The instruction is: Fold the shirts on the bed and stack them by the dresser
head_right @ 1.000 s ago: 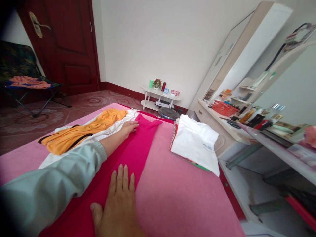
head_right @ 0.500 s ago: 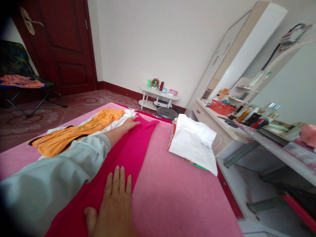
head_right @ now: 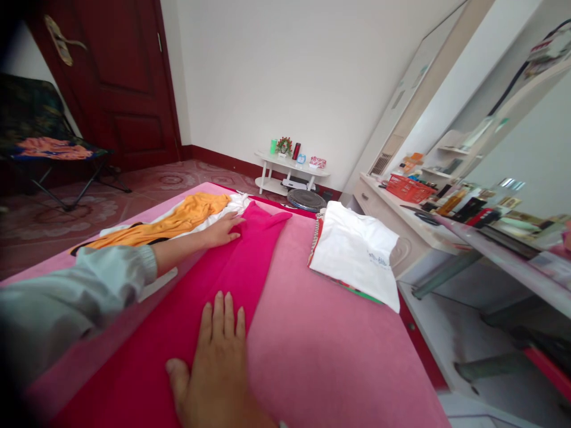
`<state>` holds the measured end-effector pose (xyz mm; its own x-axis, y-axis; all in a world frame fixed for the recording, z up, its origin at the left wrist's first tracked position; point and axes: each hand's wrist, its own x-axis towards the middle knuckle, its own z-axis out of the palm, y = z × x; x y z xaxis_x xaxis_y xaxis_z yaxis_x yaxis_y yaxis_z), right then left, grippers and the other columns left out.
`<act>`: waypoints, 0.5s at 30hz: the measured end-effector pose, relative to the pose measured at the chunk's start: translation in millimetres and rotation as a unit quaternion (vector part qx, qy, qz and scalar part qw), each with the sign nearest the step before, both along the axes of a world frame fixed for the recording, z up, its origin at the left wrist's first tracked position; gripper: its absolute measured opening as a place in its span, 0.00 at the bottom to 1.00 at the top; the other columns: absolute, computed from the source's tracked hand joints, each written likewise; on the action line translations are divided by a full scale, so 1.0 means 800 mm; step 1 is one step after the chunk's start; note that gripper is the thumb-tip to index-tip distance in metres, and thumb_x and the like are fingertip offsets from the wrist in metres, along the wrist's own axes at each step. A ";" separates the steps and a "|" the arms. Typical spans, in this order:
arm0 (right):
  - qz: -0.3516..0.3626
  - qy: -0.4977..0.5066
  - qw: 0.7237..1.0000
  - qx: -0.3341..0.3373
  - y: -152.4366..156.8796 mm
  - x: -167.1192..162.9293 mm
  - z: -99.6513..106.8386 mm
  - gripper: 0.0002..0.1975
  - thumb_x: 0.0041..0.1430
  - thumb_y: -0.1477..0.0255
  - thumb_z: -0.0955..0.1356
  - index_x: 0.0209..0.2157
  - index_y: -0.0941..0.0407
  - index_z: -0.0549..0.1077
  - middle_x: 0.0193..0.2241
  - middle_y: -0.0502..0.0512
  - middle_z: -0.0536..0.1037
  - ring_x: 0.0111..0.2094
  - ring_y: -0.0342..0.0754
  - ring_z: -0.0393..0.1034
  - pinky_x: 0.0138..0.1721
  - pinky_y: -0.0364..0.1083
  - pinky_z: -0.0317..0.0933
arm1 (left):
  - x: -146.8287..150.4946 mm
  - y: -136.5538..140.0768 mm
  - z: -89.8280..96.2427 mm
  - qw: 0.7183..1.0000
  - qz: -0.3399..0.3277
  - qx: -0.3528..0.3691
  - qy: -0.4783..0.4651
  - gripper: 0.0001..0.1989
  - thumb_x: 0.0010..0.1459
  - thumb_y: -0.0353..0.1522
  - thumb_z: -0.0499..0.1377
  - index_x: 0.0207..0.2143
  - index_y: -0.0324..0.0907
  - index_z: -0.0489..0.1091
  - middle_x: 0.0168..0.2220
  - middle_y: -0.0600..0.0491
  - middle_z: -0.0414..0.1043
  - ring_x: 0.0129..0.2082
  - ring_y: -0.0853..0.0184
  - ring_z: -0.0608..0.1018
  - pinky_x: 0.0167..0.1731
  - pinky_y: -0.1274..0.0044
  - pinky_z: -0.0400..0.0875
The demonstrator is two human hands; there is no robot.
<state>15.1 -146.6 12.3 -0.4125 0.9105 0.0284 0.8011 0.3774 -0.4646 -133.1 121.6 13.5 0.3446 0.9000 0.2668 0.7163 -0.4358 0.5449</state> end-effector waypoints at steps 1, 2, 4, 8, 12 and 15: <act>-0.004 0.003 1.000 0.004 -0.001 0.000 0.001 0.38 0.58 0.59 0.64 0.65 0.57 0.48 0.66 0.57 0.41 0.66 0.58 0.32 0.64 0.62 0.37 | -0.013 -0.021 0.002 0.999 -0.023 0.011 0.021 0.28 0.49 0.26 0.60 0.55 0.41 0.66 0.63 0.46 0.54 0.64 0.56 0.55 0.62 0.68 0.49; -0.007 0.007 1.000 0.008 -0.002 0.000 0.001 0.38 0.59 0.58 0.64 0.65 0.56 0.48 0.66 0.57 0.42 0.66 0.58 0.33 0.64 0.61 0.37 | -0.028 -0.042 0.004 0.998 -0.049 0.022 0.045 0.28 0.50 0.26 0.59 0.56 0.42 0.66 0.63 0.47 0.54 0.63 0.57 0.56 0.62 0.68 0.49; -0.007 0.012 1.000 0.014 -0.003 -0.001 0.003 0.36 0.59 0.59 0.64 0.65 0.56 0.49 0.66 0.57 0.43 0.66 0.57 0.34 0.64 0.61 0.38 | -0.060 -0.086 0.007 0.990 -0.105 0.037 0.088 0.26 0.52 0.25 0.56 0.55 0.44 0.66 0.63 0.48 0.55 0.62 0.58 0.58 0.61 0.68 0.51; 0.003 0.011 1.000 0.024 0.000 0.007 0.010 0.28 0.62 0.68 0.61 0.63 0.56 0.56 0.65 0.57 0.49 0.66 0.53 0.40 0.64 0.59 0.39 | -0.121 -0.171 0.012 0.978 -0.184 0.043 0.090 0.21 0.57 0.24 0.53 0.51 0.49 0.71 0.61 0.50 0.59 0.60 0.60 0.63 0.60 0.69 0.55; 0.092 -0.005 0.996 0.008 -0.007 0.042 0.030 0.31 0.54 0.84 0.58 0.59 0.53 0.63 0.63 0.55 0.55 0.64 0.48 0.48 0.63 0.55 0.46 | -0.161 -0.250 0.021 0.971 -0.220 0.019 0.088 0.21 0.59 0.25 0.53 0.50 0.54 0.71 0.61 0.52 0.61 0.60 0.61 0.63 0.59 0.68 0.57; 0.165 -0.010 0.986 -0.023 -0.029 0.073 0.058 0.33 0.50 0.84 0.59 0.57 0.47 0.65 0.63 0.50 0.56 0.63 0.47 0.50 0.61 0.53 0.50 | -0.173 -0.302 0.034 0.962 -0.251 -0.030 0.105 0.23 0.58 0.25 0.53 0.52 0.56 0.69 0.63 0.54 0.56 0.62 0.61 0.60 0.60 0.69 0.57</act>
